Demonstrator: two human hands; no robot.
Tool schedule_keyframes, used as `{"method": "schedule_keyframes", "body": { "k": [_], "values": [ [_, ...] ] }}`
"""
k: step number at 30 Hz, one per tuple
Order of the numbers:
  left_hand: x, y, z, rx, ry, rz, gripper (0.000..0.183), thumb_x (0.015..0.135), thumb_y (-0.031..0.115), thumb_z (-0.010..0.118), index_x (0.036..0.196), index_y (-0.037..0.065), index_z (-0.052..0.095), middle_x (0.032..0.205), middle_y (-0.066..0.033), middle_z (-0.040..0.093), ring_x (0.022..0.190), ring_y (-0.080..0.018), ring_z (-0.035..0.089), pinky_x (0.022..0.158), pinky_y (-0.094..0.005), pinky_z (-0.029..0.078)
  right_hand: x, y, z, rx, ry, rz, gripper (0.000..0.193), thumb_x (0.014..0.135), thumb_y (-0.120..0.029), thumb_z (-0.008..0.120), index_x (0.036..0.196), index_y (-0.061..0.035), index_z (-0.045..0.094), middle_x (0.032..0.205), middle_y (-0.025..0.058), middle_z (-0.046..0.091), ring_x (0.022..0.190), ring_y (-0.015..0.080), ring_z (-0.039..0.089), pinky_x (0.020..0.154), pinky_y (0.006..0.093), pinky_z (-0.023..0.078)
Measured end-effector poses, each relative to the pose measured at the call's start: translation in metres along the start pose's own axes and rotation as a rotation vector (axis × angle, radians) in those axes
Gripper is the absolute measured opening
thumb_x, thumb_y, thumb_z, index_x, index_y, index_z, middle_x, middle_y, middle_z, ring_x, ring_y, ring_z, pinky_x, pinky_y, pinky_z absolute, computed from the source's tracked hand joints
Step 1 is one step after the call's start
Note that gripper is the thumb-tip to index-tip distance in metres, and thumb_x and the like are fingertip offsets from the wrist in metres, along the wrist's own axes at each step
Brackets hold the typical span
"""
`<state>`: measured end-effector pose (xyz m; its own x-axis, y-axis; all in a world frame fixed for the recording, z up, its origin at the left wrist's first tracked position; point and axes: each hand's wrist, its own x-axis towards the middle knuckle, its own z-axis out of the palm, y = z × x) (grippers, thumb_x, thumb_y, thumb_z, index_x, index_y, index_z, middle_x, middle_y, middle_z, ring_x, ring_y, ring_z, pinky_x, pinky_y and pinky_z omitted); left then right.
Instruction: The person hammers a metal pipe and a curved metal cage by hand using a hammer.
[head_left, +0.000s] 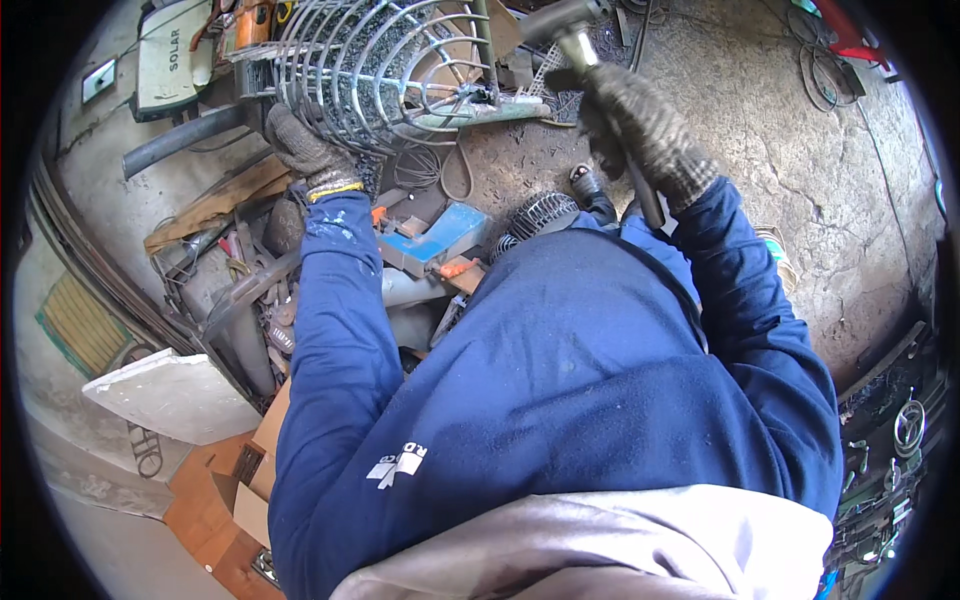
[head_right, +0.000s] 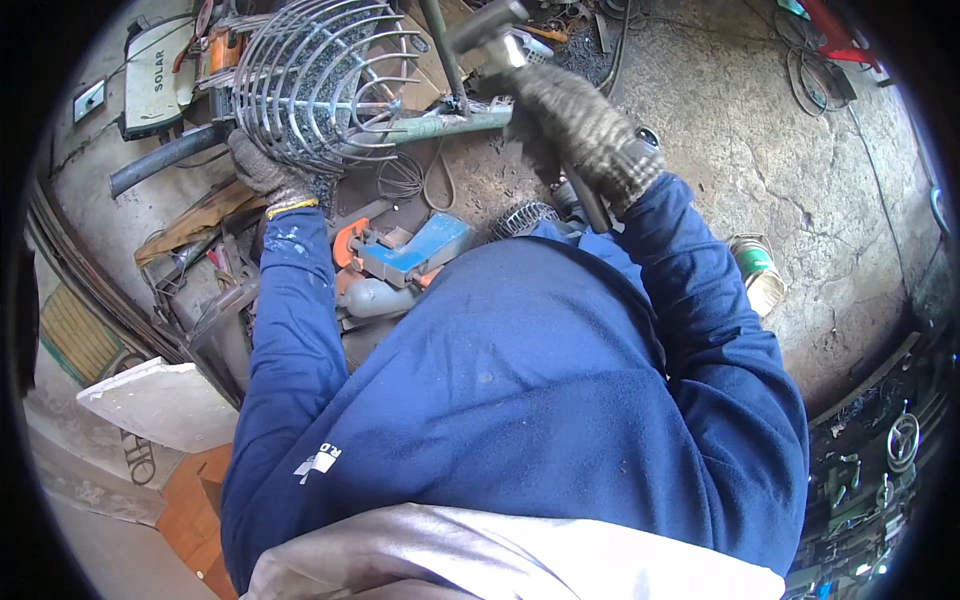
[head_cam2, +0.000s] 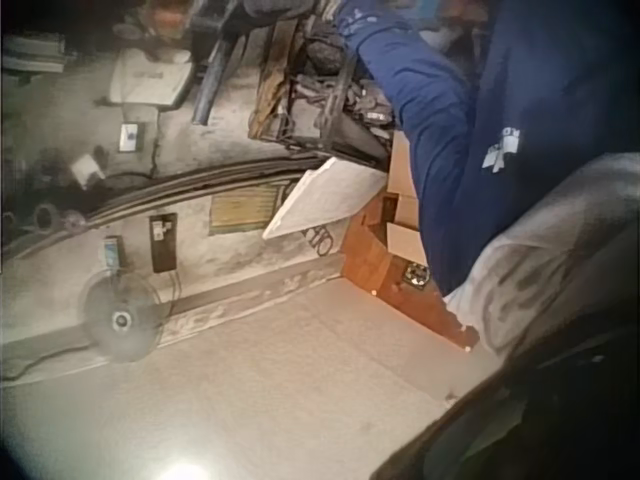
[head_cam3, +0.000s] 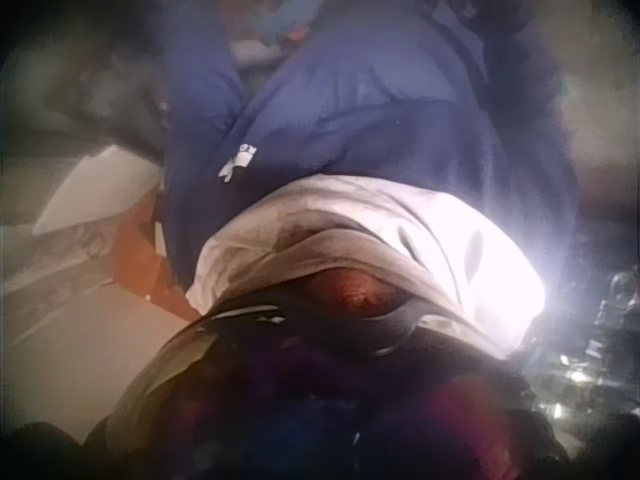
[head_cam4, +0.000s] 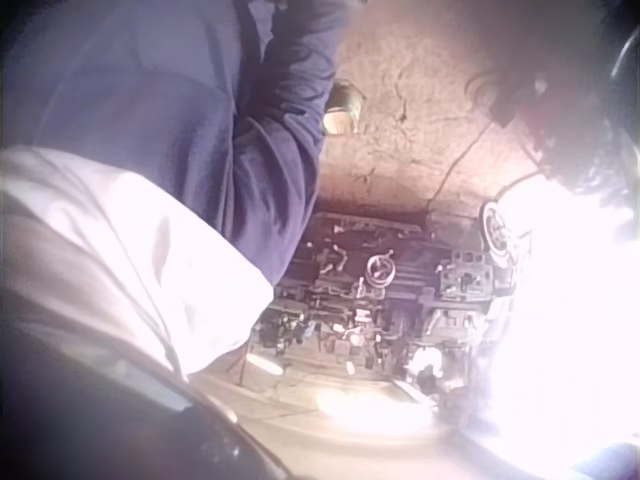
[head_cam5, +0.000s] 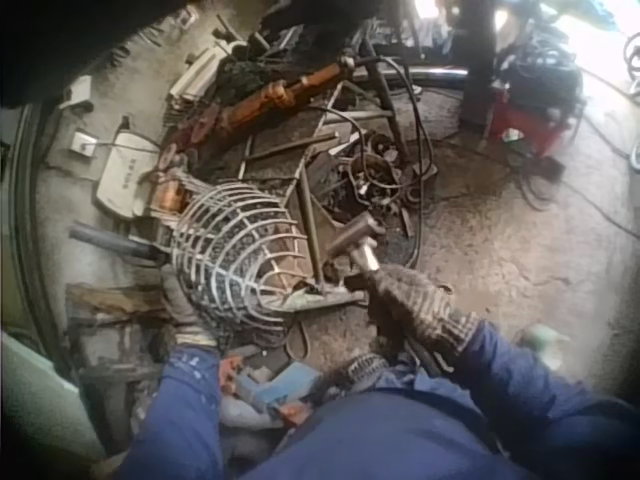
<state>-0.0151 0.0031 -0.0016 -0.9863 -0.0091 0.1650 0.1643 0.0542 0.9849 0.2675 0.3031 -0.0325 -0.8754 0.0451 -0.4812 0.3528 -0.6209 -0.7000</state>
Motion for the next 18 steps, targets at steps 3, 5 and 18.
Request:
{"method": "schedule_keyframes", "body": {
  "k": [3,5,18],
  "values": [
    [-0.001,0.005,-0.003,0.026,-0.076,0.016,0.056,0.098,0.047,0.047,0.129,0.003,0.064,0.122,-0.0143,0.068,0.104,-0.0286,0.068,0.09,-0.0457,0.058,-0.002,0.005,0.011,-0.002,0.072,0.025,0.049,0.099,-0.053,0.062,0.122,-0.0103,0.064,0.079,-0.0004,0.061,0.058,0.0094,0.056,0.051,0.0253,0.05],
    [0.023,-0.02,-0.033,0.156,-0.028,0.098,0.055,0.098,0.046,0.047,0.129,0.003,0.063,0.123,-0.0145,0.068,0.105,-0.0289,0.068,0.091,-0.046,0.057,-0.001,0.001,0.011,0.056,0.147,0.029,0.049,0.098,-0.054,0.062,0.121,-0.0105,0.064,0.078,-0.0013,0.06,0.057,0.0087,0.055,0.05,0.0248,0.049],
    [0.005,-0.005,-0.011,0.061,0.061,-0.039,0.055,0.099,0.045,0.046,0.131,0.003,0.063,0.127,-0.0143,0.066,0.11,-0.029,0.066,0.097,-0.0472,0.054,0.019,-0.036,-0.005,-0.056,-0.148,0.03,0.054,0.098,-0.052,0.062,0.129,-0.0068,0.063,0.083,0.0029,0.062,0.066,0.0146,0.058,0.056,0.0289,0.045]
  ]
}}
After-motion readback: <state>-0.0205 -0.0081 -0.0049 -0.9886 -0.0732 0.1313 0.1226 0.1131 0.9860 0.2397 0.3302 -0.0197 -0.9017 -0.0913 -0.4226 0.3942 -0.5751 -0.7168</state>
